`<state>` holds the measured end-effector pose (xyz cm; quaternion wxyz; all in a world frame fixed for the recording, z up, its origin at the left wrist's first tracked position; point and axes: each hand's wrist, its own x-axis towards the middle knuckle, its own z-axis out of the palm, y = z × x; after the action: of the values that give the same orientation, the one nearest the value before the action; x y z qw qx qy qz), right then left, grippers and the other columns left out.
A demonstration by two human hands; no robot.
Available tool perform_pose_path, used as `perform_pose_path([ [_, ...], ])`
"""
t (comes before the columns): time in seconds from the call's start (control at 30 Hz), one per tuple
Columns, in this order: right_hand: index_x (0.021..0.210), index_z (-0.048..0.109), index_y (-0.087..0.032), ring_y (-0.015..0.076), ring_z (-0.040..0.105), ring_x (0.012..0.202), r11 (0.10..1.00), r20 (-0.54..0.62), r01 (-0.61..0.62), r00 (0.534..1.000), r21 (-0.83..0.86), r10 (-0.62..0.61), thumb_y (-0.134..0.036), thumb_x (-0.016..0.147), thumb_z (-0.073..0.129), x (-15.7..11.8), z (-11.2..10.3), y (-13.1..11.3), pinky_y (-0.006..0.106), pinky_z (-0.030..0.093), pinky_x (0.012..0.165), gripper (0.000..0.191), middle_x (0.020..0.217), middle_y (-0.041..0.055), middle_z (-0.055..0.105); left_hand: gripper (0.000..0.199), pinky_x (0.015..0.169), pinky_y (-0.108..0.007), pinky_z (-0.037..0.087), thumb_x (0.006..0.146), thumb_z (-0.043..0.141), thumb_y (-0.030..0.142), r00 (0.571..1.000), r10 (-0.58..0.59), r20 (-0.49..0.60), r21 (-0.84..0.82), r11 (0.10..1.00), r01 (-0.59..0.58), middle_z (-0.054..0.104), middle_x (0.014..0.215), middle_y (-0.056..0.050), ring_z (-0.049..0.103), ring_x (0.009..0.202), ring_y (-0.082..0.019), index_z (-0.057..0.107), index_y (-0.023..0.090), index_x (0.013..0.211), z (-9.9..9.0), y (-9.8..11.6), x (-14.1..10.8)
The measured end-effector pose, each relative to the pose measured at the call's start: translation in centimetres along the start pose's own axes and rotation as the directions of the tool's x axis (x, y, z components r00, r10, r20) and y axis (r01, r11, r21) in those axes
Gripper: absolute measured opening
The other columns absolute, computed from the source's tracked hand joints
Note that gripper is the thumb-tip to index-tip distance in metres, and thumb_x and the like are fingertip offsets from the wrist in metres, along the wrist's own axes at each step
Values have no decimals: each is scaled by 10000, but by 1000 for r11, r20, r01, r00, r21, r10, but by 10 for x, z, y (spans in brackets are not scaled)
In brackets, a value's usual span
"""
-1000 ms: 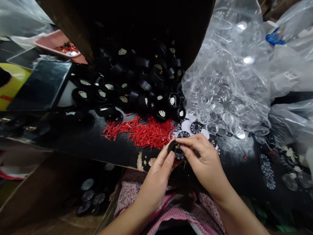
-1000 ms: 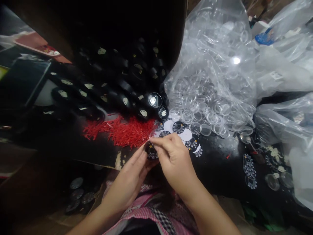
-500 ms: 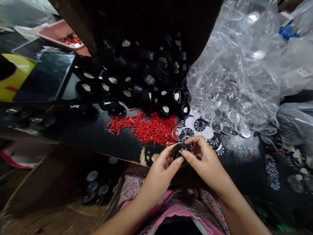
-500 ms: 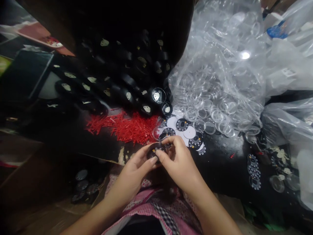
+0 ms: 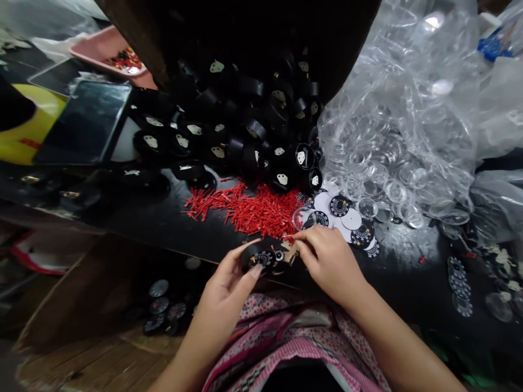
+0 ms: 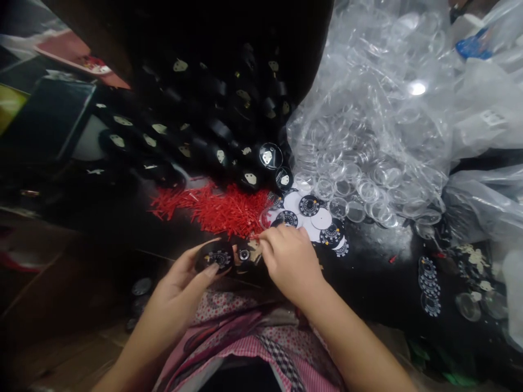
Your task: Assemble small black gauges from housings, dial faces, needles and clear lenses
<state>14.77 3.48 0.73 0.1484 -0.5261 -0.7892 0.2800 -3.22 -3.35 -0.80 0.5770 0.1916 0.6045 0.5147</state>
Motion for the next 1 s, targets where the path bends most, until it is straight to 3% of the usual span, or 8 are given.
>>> perform_pose_path([
  [0.07,954,665,-162,248,619,901,985,-6,-3,1000,-174,2,-168,937,515,9,2,2,397,377,816,151,909,79,685,334,1021,-367,475,758,782,327,1000,18,-3,-67,998,-19,723,1094,-58,636,1110,-277,716,230,1071,-5,-1,4],
  [0.17,932,641,-162,229,615,862,975,18,21,1000,-219,-18,-166,924,542,15,3,-3,375,359,787,100,900,62,676,299,974,-402,521,768,779,344,999,20,24,-152,988,-16,731,1070,-65,661,1064,-279,711,217,1031,-8,-5,9],
  [0.27,934,632,-170,232,606,866,949,72,127,991,-288,-110,-204,953,527,17,6,-11,377,340,784,113,907,59,674,278,966,-420,536,798,758,340,997,-12,72,-184,983,26,738,1040,-65,675,1048,-278,703,209,1036,-6,-5,11],
  [0.4,944,627,-165,260,592,859,881,134,193,980,-432,-148,-208,966,512,20,6,-19,386,316,762,124,898,80,671,295,1003,-440,518,810,749,326,998,-19,59,-218,975,32,736,1071,-75,663,1095,-286,695,201,1071,-2,-3,10],
  [0.57,920,606,-168,255,584,839,853,149,236,971,-466,-187,-202,953,526,20,6,-20,386,307,750,93,876,74,664,366,1006,-452,521,823,741,326,997,-41,69,-247,967,57,733,1110,-79,653,1127,-294,673,215,1166,-4,-6,9],
  [0.77,893,599,-155,251,588,808,806,138,255,967,-533,-215,-166,937,522,22,13,-24,399,306,758,89,860,72,657,290,963,-424,556,815,753,315,998,-18,54,-261,965,32,751,1039,-68,678,1084,-279,690,203,1075,-3,-11,12],
  [0.87,845,606,-151,240,597,783,838,128,267,964,-476,-234,-161,921,540,25,11,-23,398,310,772,101,819,59,661,271,897,-387,588,839,725,281,995,-53,79,-328,941,77,745,1079,-69,703,1034,-262,665,221,1096,-3,-7,10],
  [1.0,824,604,-162,169,590,742,960,-20,233,971,-157,-239,-171,915,574,16,5,-18,346,327,760,96,792,7,660,207,818,-402,616,900,639,262,938,-234,255,-436,838,328,715,1181,-83,717,999,-278,644,231,1104,3,1,7],
])
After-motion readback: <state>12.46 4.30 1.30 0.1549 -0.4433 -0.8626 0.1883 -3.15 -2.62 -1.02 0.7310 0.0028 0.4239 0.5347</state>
